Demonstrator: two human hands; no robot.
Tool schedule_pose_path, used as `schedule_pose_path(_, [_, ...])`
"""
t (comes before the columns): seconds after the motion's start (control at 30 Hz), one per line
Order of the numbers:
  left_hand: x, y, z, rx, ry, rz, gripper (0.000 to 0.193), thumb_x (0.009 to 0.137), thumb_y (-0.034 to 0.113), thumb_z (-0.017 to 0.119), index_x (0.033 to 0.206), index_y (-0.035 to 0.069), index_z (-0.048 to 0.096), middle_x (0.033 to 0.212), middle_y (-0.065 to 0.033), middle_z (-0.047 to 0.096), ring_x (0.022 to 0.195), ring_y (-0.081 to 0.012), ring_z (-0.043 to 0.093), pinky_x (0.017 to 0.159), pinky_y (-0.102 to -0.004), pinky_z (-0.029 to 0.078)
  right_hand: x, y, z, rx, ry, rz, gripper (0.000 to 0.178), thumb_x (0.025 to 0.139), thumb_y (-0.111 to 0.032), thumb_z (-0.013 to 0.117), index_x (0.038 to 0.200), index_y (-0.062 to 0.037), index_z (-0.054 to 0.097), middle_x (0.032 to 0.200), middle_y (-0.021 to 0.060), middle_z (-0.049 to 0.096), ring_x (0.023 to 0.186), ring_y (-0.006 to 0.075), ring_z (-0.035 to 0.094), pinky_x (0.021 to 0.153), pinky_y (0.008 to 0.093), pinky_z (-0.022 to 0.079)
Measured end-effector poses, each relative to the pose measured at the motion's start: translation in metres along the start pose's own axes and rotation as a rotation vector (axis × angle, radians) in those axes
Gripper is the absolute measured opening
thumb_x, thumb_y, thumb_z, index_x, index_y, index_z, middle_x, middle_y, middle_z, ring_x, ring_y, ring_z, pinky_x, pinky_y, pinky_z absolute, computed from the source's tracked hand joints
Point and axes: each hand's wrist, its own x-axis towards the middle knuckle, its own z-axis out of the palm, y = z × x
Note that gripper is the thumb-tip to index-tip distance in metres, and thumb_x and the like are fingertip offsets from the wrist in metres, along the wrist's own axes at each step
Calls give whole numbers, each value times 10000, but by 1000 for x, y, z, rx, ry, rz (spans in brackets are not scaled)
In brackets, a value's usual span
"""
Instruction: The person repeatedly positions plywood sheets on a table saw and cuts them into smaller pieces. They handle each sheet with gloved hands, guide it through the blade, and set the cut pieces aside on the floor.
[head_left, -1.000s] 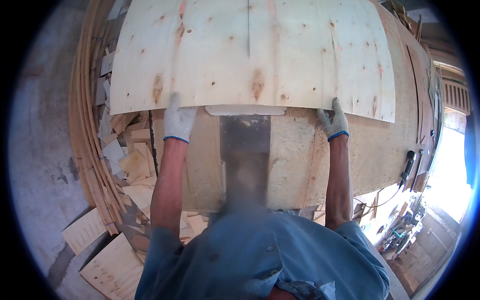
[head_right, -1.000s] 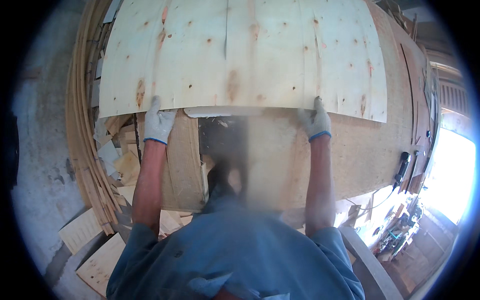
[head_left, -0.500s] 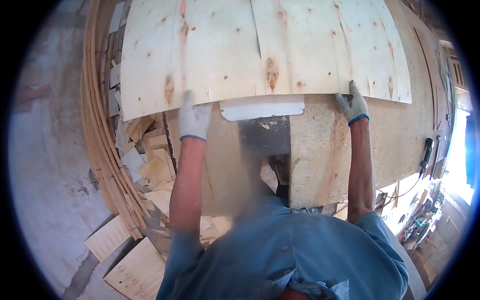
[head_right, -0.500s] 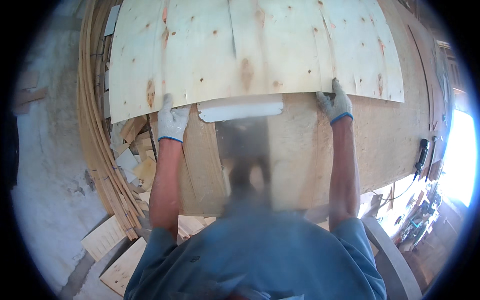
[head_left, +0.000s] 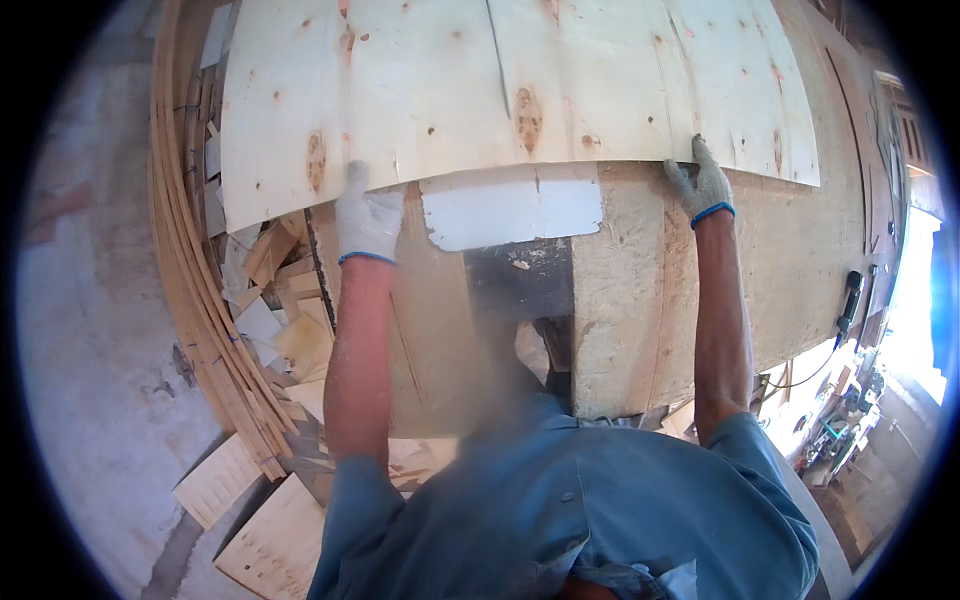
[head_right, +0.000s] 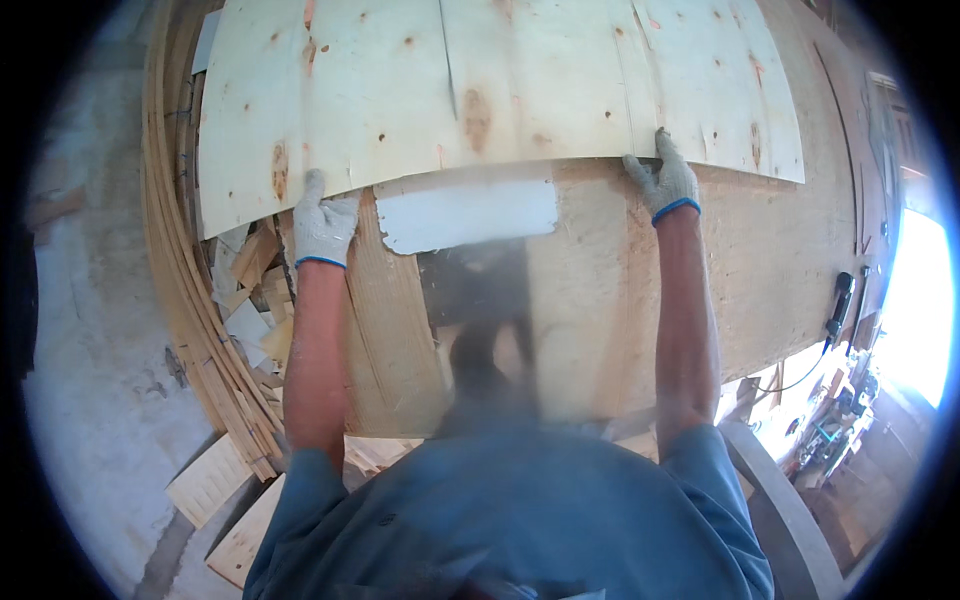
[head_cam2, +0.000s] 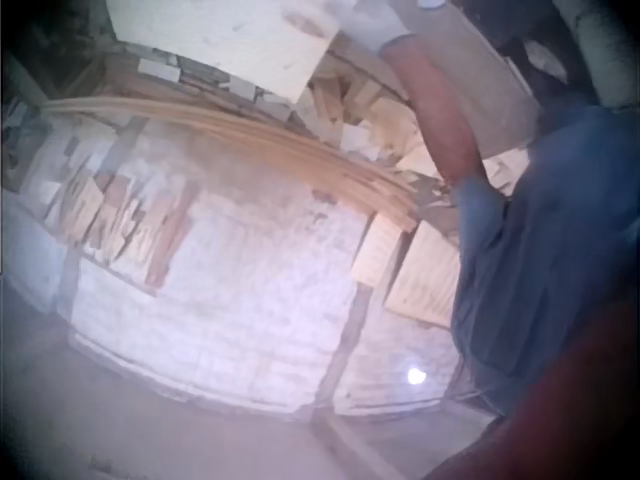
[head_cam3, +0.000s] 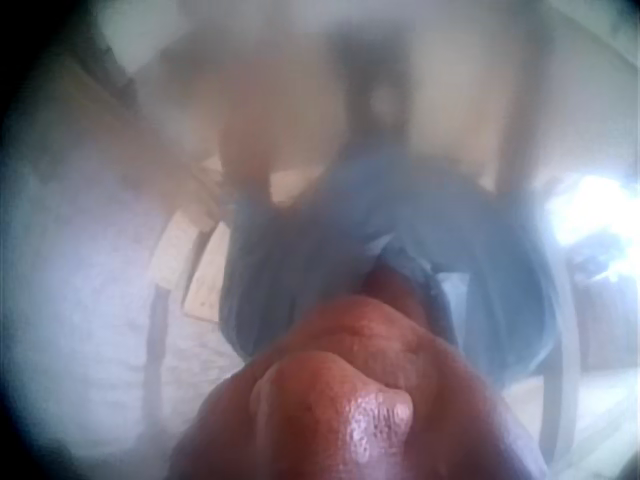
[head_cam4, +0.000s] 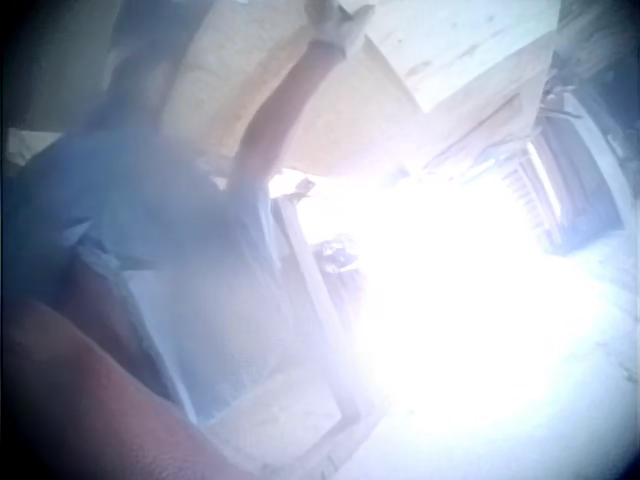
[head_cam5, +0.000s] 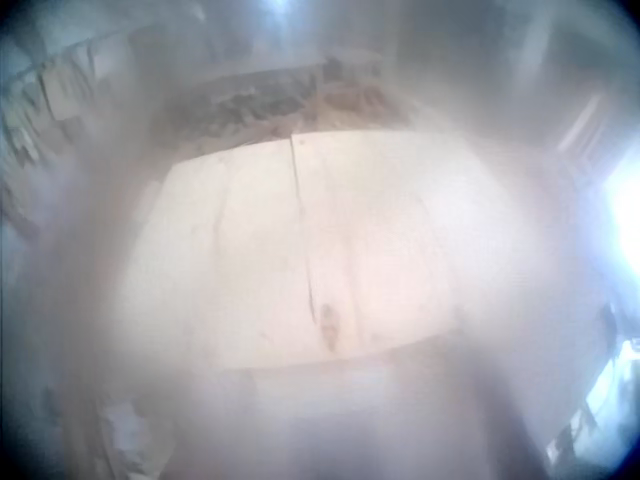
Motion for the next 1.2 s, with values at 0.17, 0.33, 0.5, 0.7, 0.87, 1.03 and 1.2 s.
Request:
schedule_pose_path(0.17, [8,0,3,17,-48,49,449,946,88,594,1371,40,459,1363,-135,523,1287,-328,483,1112,-548,374,0,-20,18,229,90,115,425,949,-150,633,1313,28,505,1068,98,598,879,158,600,764,296,591])
schedule_pose_path(0.33, [1,0,15,26,-71,49,478,951,81,581,1400,39,422,1392,-146,495,1312,-343,453,1124,-575,345,5,-9,8,-5,70,-42,302,993,-195,562,1241,-23,552,1044,107,593,931,209,611,760,369,612])
schedule_pose_path(0.5, [13,1,17,-27,-129,47,453,956,80,573,1383,32,431,1370,-149,508,1293,-331,471,1116,-563,360,25,-16,18,573,92,238,306,992,-239,565,1229,-44,558,1076,120,606,956,250,620,798,396,601])
schedule_pose_path(0.7, [42,1,9,11,-54,24,345,958,98,583,1288,31,505,1242,-116,584,1166,-284,565,1058,-538,429,42,-10,13,323,30,89,361,993,-242,563,1298,-55,516,1158,135,609,1015,273,614,853,438,576])
schedule_pose_path(0.87, [43,0,14,-28,-81,40,356,945,111,609,1280,32,514,1211,-114,597,1139,-276,580,1032,-524,450,37,-46,35,725,113,371,379,1021,-208,495,1363,-49,463,1279,127,561,1124,266,572,923,429,540])
schedule_pose_path(1.03, [52,0,19,-52,-40,8,399,953,74,578,1342,70,490,1342,-120,547,1269,-324,501,1087,-595,385,54,-27,23,523,9,263,397,1047,-213,411,1405,-42,406,1357,125,494,1173,283,541,943,450,529])
schedule_pose_path(1.2, [53,2,17,-52,-79,13,402,958,78,568,1351,63,484,1352,-125,542,1269,-329,500,1091,-577,390,52,-46,39,692,62,371,404,1049,-209,403,1405,-19,396,1347,132,491,1164,282,541,947,434,534])
